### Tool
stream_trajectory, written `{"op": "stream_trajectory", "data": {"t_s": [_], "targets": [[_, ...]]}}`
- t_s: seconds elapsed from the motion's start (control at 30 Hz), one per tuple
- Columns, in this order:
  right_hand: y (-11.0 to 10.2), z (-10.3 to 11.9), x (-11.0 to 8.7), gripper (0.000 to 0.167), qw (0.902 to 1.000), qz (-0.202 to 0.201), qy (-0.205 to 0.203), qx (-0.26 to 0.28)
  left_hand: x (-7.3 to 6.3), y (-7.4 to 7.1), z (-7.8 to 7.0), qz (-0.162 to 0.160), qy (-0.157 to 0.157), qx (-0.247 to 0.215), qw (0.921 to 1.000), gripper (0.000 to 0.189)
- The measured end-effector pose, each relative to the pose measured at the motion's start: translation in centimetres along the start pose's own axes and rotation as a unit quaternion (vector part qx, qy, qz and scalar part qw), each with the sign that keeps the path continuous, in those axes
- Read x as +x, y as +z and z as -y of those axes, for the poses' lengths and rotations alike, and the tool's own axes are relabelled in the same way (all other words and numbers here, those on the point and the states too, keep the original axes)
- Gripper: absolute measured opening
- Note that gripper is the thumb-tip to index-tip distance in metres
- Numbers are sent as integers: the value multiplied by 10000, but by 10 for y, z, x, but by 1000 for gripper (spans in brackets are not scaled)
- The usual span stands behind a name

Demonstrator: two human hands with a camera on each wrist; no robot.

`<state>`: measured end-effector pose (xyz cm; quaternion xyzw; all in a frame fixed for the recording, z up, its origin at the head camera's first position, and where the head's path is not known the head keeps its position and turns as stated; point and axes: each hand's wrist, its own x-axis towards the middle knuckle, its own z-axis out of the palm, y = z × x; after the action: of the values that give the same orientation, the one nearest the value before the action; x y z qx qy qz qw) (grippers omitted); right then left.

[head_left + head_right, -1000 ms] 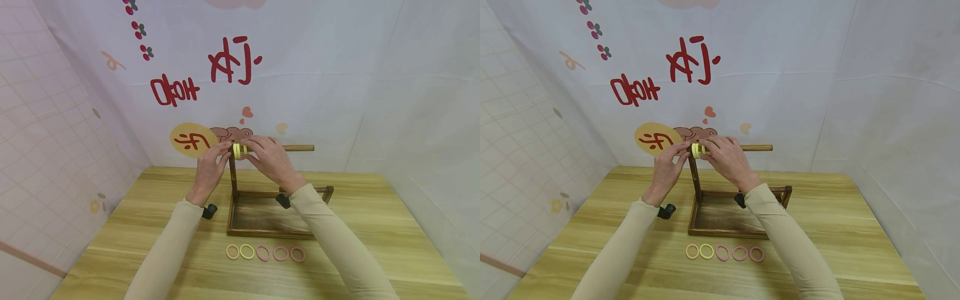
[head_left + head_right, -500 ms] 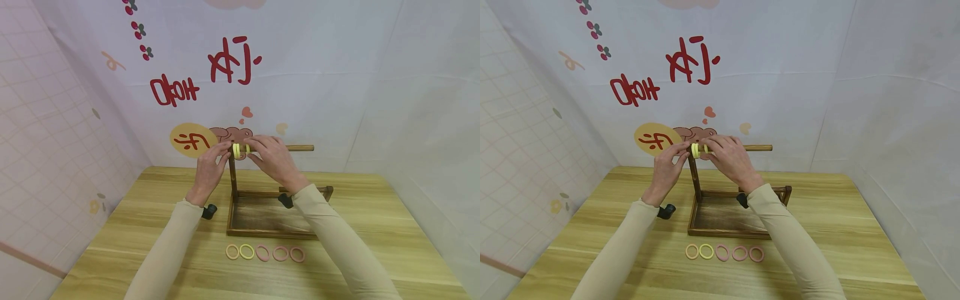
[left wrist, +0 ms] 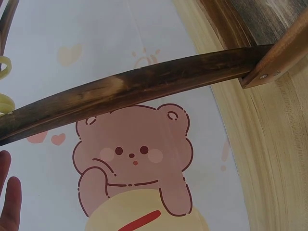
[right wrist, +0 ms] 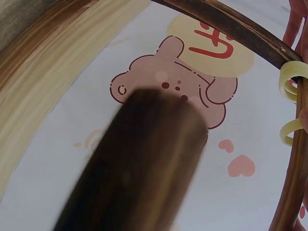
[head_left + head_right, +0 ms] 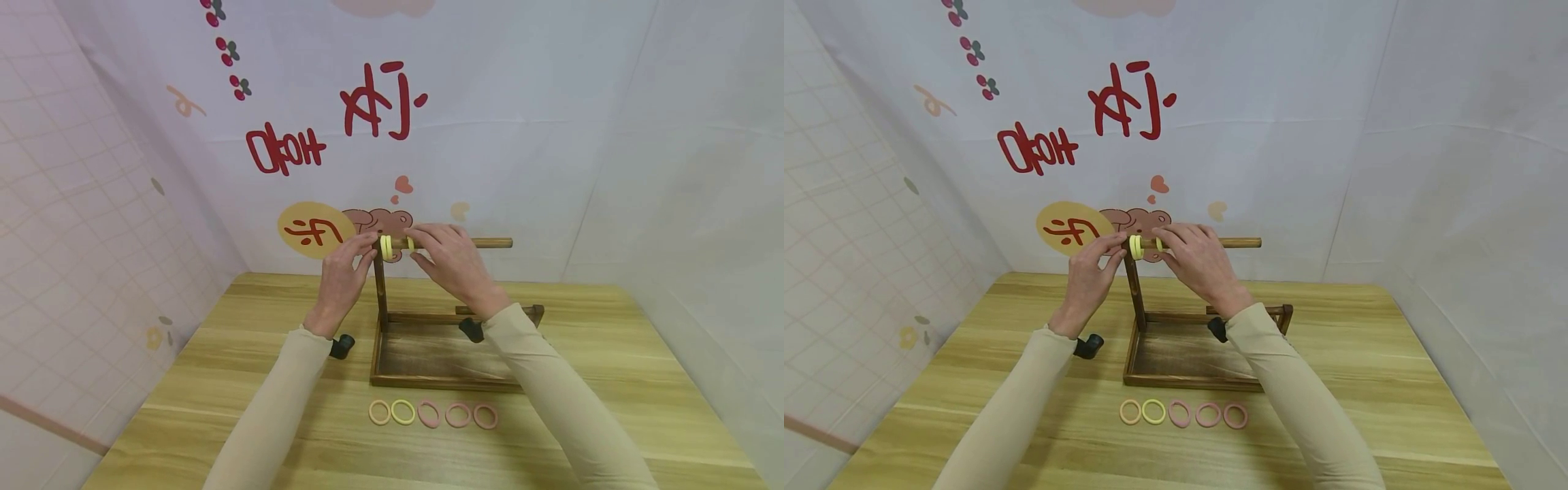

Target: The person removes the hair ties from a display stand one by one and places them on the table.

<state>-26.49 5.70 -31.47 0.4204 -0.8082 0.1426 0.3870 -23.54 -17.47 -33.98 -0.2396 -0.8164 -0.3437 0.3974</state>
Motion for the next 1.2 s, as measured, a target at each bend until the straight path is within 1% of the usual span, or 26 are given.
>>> {"op": "stream_trajectory", "data": {"t_s": [0.4, 0.67, 0.93, 1.2], "targets": [[-5, -3, -4, 47, 9999, 99, 108, -17, 0, 0, -1, 8, -76, -91, 9999, 27], [-6, -5, -7, 47, 9998, 110, 143, -14, 0, 0, -1, 8, -73, -81, 9999, 28], [-9, -8, -8, 47, 9994, 244, 229, -67, 0, 1, 0, 23, -108, -50, 9999, 28], [-9, -12, -11, 47, 9996, 199, 167, -57, 0, 1, -1, 11, -117, -25, 9999, 28]]}}
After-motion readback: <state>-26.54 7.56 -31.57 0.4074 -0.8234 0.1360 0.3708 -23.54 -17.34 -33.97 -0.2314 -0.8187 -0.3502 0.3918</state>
